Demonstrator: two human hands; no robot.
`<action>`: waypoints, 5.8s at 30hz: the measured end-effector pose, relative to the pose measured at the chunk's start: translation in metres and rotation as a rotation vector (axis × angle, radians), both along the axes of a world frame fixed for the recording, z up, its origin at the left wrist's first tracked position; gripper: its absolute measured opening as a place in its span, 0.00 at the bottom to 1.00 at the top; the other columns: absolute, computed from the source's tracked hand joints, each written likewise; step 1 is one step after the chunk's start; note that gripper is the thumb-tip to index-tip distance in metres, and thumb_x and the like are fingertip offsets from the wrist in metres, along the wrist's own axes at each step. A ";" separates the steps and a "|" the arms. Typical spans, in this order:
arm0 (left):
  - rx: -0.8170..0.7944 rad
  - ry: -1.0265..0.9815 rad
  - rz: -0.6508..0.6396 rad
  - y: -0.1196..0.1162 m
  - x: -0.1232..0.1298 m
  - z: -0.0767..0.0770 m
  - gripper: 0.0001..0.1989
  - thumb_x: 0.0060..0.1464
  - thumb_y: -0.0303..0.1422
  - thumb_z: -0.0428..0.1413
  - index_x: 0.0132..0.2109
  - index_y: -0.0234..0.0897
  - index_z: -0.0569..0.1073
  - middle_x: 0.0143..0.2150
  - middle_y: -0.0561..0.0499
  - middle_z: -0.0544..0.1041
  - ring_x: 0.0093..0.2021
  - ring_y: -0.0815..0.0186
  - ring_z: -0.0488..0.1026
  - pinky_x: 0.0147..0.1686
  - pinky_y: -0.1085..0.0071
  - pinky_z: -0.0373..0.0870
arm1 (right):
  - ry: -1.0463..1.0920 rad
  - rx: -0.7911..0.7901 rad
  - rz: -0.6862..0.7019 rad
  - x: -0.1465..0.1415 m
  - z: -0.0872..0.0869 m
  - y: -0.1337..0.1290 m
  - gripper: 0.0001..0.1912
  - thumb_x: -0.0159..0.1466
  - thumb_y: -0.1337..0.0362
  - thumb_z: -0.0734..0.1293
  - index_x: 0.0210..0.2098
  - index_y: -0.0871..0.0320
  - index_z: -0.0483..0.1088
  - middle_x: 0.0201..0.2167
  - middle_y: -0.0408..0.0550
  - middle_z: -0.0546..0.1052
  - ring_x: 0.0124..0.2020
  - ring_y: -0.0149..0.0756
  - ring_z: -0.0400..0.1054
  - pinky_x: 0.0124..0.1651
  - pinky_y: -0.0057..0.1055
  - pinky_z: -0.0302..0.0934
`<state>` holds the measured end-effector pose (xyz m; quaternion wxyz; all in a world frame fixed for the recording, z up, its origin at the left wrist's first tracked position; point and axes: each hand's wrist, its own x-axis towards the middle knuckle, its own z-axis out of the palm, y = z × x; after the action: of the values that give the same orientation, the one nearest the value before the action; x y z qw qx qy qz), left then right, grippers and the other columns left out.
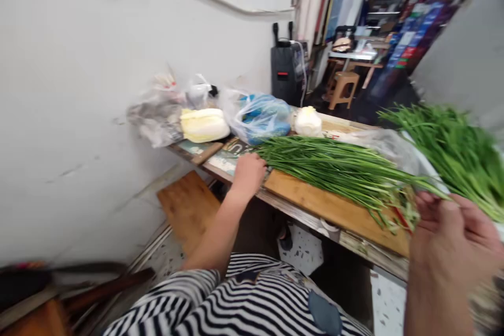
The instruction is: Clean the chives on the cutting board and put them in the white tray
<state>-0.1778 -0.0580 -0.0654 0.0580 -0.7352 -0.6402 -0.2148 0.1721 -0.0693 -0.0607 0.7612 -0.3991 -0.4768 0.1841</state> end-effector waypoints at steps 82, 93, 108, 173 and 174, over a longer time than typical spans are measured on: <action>0.087 -0.447 -0.628 -0.007 0.160 -0.025 0.11 0.65 0.33 0.52 0.47 0.38 0.79 0.43 0.50 0.83 0.42 0.65 0.80 0.43 0.68 0.72 | -0.501 -0.373 0.005 0.001 -0.033 -0.020 0.12 0.59 0.57 0.69 0.38 0.55 0.80 0.42 0.52 0.78 0.41 0.41 0.72 0.40 0.37 0.67; -0.273 -0.576 -0.651 -0.008 0.154 -0.006 0.12 0.65 0.31 0.49 0.38 0.35 0.77 0.35 0.51 0.81 0.36 0.68 0.76 0.38 0.73 0.68 | -0.241 -0.389 0.286 -0.012 -0.030 -0.026 0.11 0.62 0.58 0.69 0.40 0.55 0.80 0.26 0.43 0.79 0.28 0.33 0.72 0.34 0.31 0.69; -0.037 -0.497 -0.434 -0.003 0.139 0.011 0.13 0.58 0.33 0.60 0.50 0.37 0.76 0.48 0.48 0.81 0.44 0.63 0.78 0.47 0.68 0.74 | -1.231 -0.205 -0.398 0.024 -0.032 0.020 0.11 0.65 0.66 0.64 0.43 0.60 0.78 0.47 0.59 0.75 0.47 0.49 0.67 0.49 0.47 0.65; 0.123 -0.109 -0.641 0.019 0.127 0.002 0.08 0.60 0.24 0.53 0.43 0.37 0.75 0.45 0.47 0.78 0.50 0.60 0.67 0.51 0.64 0.64 | -1.243 -0.302 -0.133 0.027 -0.039 0.010 0.10 0.65 0.65 0.63 0.38 0.58 0.77 0.37 0.55 0.73 0.40 0.46 0.65 0.43 0.43 0.63; 0.110 -0.113 -0.648 0.020 0.127 0.000 0.07 0.61 0.25 0.53 0.43 0.35 0.75 0.44 0.47 0.78 0.48 0.61 0.68 0.49 0.65 0.66 | -1.221 -0.294 -0.105 0.028 -0.037 0.010 0.09 0.65 0.65 0.63 0.36 0.58 0.77 0.36 0.54 0.73 0.40 0.46 0.65 0.43 0.42 0.63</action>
<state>-0.0507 -0.0384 -0.0651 -0.0095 -0.8833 -0.3626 -0.2969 0.2003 -0.0596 -0.0980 0.2969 -0.5556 -0.7750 -0.0509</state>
